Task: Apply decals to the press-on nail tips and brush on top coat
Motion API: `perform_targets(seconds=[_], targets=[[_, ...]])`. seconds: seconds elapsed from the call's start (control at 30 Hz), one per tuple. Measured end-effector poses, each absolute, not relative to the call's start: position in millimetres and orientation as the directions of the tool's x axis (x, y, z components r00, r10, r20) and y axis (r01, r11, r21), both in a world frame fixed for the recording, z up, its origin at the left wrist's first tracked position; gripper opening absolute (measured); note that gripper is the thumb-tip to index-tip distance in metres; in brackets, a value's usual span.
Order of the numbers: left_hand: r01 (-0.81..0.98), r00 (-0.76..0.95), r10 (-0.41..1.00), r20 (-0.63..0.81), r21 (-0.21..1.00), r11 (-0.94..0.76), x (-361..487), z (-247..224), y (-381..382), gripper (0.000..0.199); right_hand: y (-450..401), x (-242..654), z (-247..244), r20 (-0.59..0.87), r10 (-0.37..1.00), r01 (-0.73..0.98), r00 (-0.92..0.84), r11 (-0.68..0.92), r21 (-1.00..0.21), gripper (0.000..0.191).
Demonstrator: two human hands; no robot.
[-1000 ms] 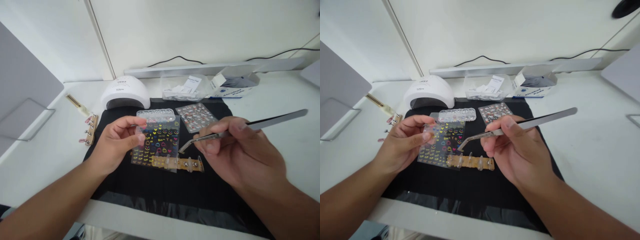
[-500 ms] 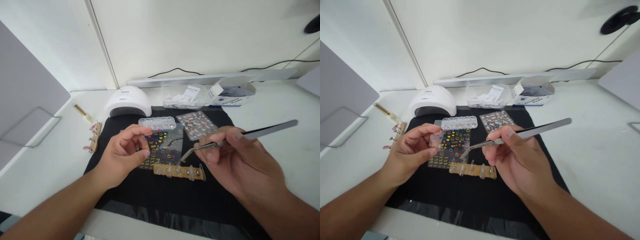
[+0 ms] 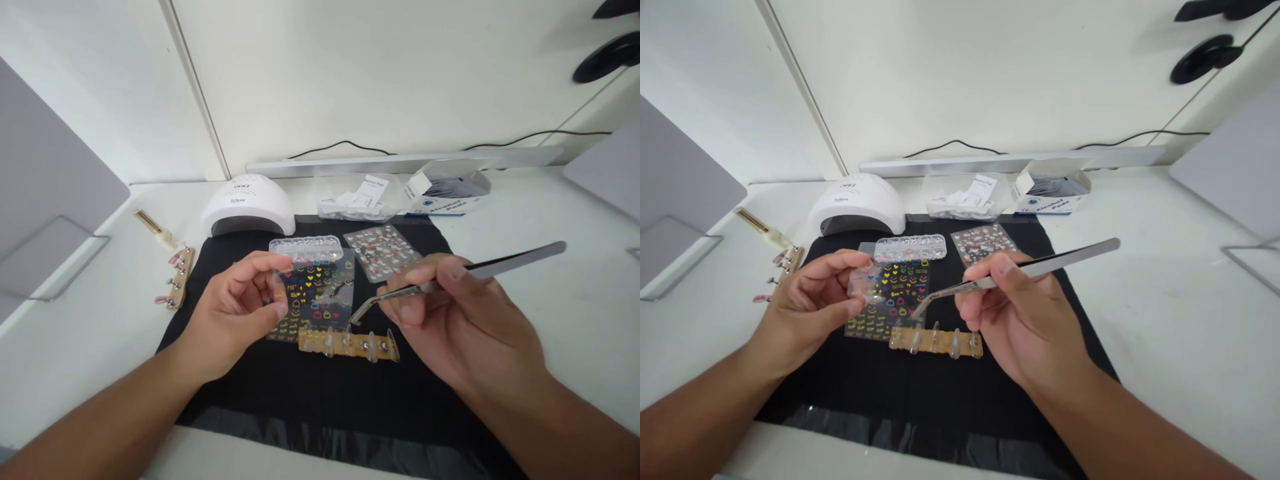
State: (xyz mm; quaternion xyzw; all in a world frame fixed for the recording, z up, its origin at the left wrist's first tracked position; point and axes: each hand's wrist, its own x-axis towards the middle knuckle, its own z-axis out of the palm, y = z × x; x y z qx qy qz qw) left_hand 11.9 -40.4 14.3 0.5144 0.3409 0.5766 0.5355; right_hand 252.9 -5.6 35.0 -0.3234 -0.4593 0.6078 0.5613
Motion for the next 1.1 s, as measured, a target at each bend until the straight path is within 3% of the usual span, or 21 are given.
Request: perform_targets(seconds=[1.1], targets=[[-0.274, 0.134, 0.963, 0.232, 0.943, -0.189, 13.1, 18.1, -44.1, 0.045, -5.9, 250.0, 37.8, 0.142, 0.981, -0.364, -0.132, 0.085, -0.927, 0.023]])
